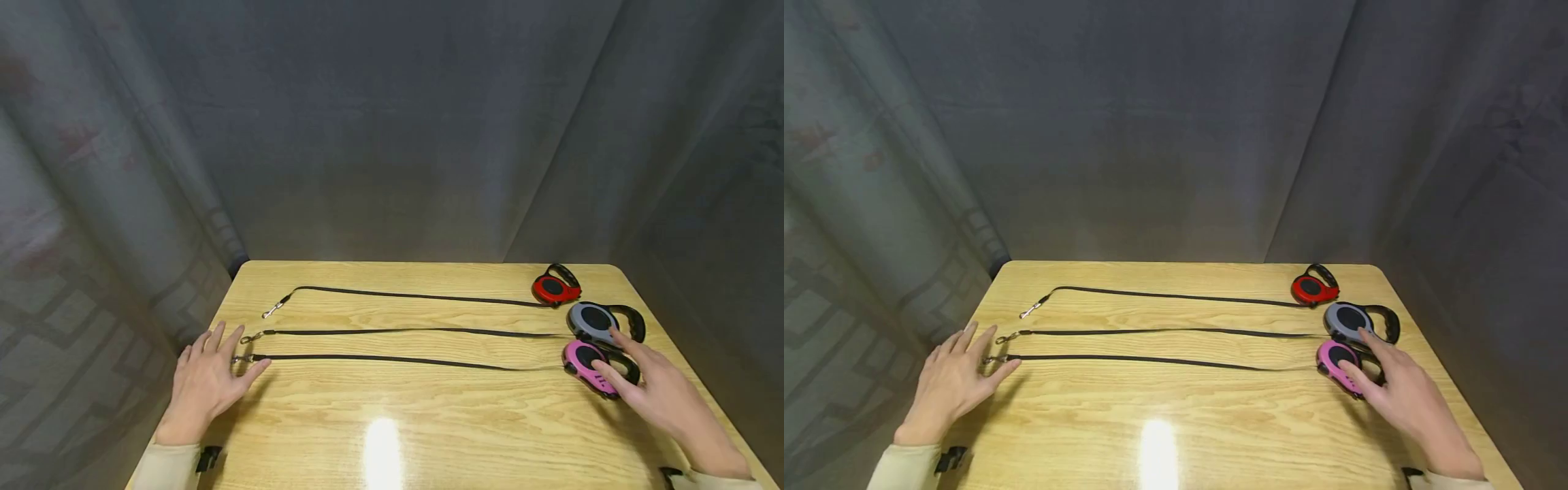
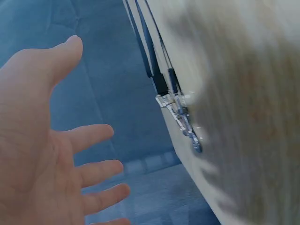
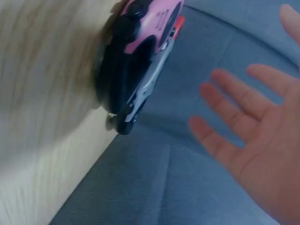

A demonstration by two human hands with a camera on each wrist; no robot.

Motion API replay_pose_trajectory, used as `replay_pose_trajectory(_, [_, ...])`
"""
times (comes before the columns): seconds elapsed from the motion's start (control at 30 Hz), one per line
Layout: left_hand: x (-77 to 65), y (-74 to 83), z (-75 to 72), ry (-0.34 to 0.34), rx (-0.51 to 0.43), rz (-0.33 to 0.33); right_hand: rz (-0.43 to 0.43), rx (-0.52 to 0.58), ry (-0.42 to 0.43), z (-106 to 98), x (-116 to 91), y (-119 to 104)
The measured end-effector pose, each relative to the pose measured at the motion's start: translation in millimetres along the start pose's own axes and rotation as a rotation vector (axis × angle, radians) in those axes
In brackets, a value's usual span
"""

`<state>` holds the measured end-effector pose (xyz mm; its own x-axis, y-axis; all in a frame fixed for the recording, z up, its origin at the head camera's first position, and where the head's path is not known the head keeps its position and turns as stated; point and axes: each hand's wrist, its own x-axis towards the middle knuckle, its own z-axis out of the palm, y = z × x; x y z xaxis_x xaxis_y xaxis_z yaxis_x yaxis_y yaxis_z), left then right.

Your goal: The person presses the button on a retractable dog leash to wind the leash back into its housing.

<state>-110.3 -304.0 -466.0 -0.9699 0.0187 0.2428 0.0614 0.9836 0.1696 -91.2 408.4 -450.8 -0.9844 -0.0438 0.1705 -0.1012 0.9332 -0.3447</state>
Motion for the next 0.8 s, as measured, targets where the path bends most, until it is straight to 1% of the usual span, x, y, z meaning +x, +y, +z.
replay_pose_trajectory(0.13, [-0.4,-3.7,4.9,-0.008,0.004,-0.017,-0.011,0.005,0.030,1,-2,3])
replay_pose_trajectory(0.27, [0.4,-8.3,9.5,-0.042,0.011,-0.032,0.006,0.008,0.017,2,-1,5])
replay_pose_trajectory(0.4, [1.2,-12.1,13.6,-0.082,0.000,-0.033,0.027,-0.012,0.005,2,1,7])
replay_pose_trajectory(0.5, [2.2,-14.5,16.1,-0.092,-0.008,-0.021,0.043,-0.034,-0.028,1,2,9])
replay_pose_trajectory(0.73, [3.1,-18.2,21.0,-0.062,-0.032,0.022,0.063,-0.061,-0.108,1,1,16])
replay_pose_trajectory(0.8, [2.9,-18.7,22.0,-0.064,-0.042,0.026,0.076,-0.068,-0.128,2,2,18])
